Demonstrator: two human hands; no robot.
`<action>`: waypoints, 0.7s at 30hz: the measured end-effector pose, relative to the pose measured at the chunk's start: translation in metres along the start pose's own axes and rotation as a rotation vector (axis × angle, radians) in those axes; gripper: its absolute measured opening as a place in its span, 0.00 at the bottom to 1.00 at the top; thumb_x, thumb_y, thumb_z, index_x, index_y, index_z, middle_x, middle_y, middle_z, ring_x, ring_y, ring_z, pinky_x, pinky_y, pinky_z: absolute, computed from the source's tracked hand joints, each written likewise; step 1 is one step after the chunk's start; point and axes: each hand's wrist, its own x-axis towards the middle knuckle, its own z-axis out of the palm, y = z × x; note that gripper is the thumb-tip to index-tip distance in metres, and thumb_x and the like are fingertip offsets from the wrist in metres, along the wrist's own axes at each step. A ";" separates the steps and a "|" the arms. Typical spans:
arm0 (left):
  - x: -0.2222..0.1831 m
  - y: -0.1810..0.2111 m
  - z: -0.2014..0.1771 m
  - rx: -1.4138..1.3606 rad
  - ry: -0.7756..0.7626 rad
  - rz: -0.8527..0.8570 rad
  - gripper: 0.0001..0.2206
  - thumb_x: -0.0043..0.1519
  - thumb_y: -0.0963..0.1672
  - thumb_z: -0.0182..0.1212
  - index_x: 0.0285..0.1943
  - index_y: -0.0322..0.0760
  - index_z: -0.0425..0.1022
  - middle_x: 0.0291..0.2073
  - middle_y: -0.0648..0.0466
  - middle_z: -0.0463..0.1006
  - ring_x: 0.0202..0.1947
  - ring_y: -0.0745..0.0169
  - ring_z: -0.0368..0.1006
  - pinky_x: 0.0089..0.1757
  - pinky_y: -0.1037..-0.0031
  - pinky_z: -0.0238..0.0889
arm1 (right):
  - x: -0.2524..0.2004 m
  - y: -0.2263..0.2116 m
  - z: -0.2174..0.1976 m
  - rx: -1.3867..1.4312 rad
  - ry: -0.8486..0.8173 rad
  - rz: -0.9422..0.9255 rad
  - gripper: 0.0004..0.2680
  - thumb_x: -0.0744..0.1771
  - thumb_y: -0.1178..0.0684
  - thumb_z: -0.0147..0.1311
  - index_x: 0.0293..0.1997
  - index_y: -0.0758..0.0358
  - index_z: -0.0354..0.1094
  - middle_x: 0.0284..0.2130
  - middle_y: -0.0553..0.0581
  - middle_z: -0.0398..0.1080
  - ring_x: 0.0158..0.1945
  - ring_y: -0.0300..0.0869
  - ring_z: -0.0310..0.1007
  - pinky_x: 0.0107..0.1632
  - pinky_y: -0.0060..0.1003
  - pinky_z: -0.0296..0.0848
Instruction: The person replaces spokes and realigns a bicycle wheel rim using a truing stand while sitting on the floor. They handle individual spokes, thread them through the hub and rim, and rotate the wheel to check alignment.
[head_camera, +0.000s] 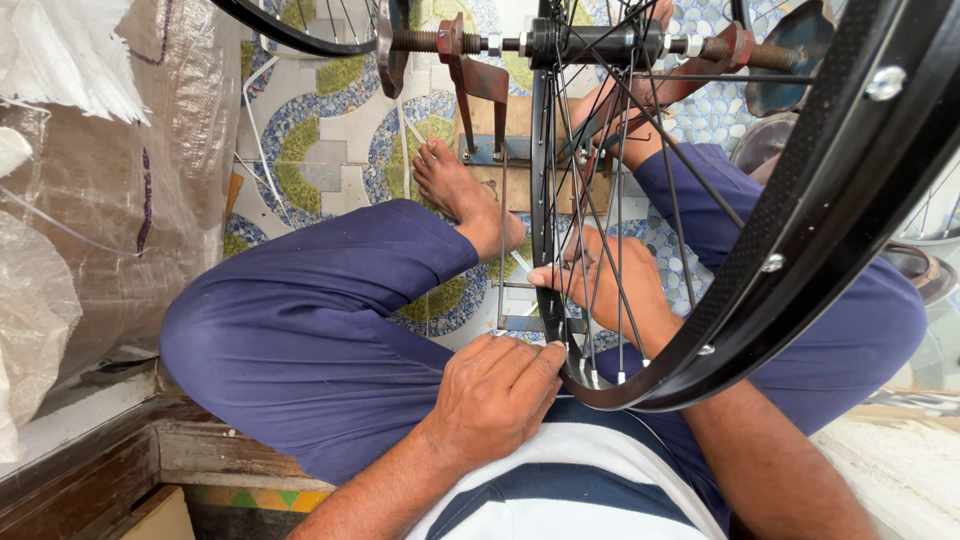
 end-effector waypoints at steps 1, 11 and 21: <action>0.000 0.000 0.000 -0.008 -0.006 -0.003 0.16 0.54 0.40 0.71 0.51 0.28 0.76 0.29 0.52 0.74 0.32 0.56 0.74 0.36 0.65 0.64 | 0.001 -0.001 0.001 -0.105 0.024 -0.098 0.22 0.59 0.33 0.66 0.35 0.66 0.72 0.18 0.61 0.73 0.25 0.50 0.77 0.32 0.43 0.73; 0.003 0.003 -0.004 -0.028 0.016 0.011 0.15 0.55 0.39 0.70 0.51 0.26 0.76 0.29 0.51 0.73 0.29 0.55 0.71 0.34 0.64 0.62 | 0.012 0.013 0.012 -0.587 0.103 -0.406 0.31 0.60 0.16 0.48 0.19 0.61 0.70 0.14 0.60 0.70 0.20 0.53 0.73 0.22 0.47 0.70; 0.002 0.005 -0.003 -0.025 0.039 0.004 0.15 0.56 0.38 0.69 0.51 0.25 0.76 0.28 0.51 0.72 0.30 0.54 0.71 0.34 0.64 0.62 | 0.025 0.017 -0.001 -0.573 -0.177 -0.383 0.28 0.63 0.22 0.51 0.25 0.66 0.71 0.16 0.65 0.70 0.22 0.56 0.75 0.29 0.49 0.73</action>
